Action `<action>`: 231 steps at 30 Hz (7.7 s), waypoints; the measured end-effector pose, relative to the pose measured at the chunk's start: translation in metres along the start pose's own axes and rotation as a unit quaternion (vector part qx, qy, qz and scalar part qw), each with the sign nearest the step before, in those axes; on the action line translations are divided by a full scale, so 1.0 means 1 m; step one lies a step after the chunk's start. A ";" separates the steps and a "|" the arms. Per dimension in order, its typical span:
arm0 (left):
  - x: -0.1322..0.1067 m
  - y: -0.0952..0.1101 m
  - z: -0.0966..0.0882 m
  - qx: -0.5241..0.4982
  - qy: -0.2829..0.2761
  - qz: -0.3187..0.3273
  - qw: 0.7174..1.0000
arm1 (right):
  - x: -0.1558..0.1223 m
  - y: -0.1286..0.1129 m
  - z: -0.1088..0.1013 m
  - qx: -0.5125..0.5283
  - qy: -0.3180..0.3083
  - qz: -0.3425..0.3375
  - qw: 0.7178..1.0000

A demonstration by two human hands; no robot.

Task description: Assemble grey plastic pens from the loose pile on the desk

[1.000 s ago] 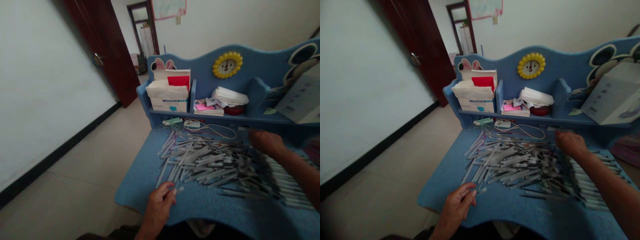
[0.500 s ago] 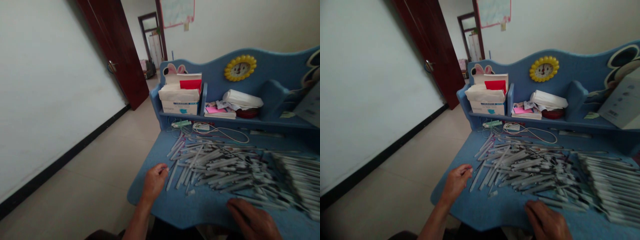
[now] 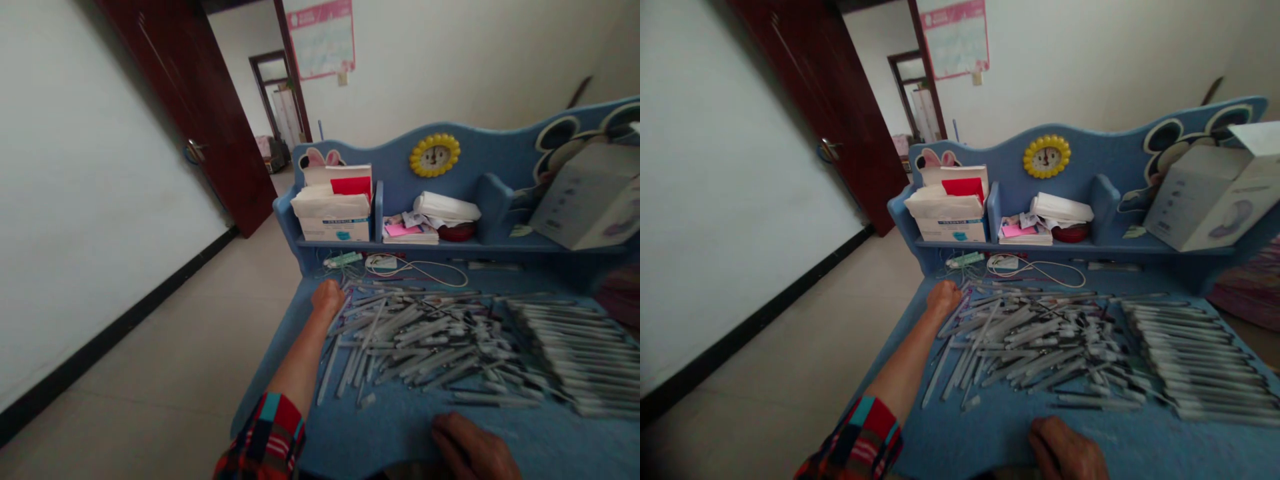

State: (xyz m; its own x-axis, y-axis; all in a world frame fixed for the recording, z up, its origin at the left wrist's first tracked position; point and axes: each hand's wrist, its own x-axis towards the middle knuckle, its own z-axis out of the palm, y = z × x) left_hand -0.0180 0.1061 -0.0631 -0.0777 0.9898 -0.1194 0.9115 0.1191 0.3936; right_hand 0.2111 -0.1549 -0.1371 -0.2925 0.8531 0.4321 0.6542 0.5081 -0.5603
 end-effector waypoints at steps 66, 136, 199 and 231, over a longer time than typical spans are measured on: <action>-0.137 -0.002 -0.026 -0.456 -0.071 0.032 0.887 | 0.267 0.078 -0.064 -0.368 -0.301 -0.002 0.880; -0.238 0.009 -0.004 -0.381 -0.317 0.169 0.852 | 0.072 -0.114 -0.119 -0.245 -0.214 -0.277 0.904; -0.235 -0.002 0.037 -0.394 -0.254 0.044 0.882 | 0.022 0.047 -0.137 -0.386 -0.172 0.307 0.853; -0.244 0.011 0.033 -0.379 -0.278 0.073 0.880 | -0.032 0.027 -0.125 -0.270 -0.106 0.241 0.926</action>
State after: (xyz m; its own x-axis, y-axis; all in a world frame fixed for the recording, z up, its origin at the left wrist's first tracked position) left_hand 0.0241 -0.1367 -0.0602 0.4189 0.8326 -0.3624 0.3484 0.2212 0.9109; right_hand 0.3251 -0.1832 -0.0776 0.0305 0.9986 0.0437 0.9809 -0.0215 -0.1931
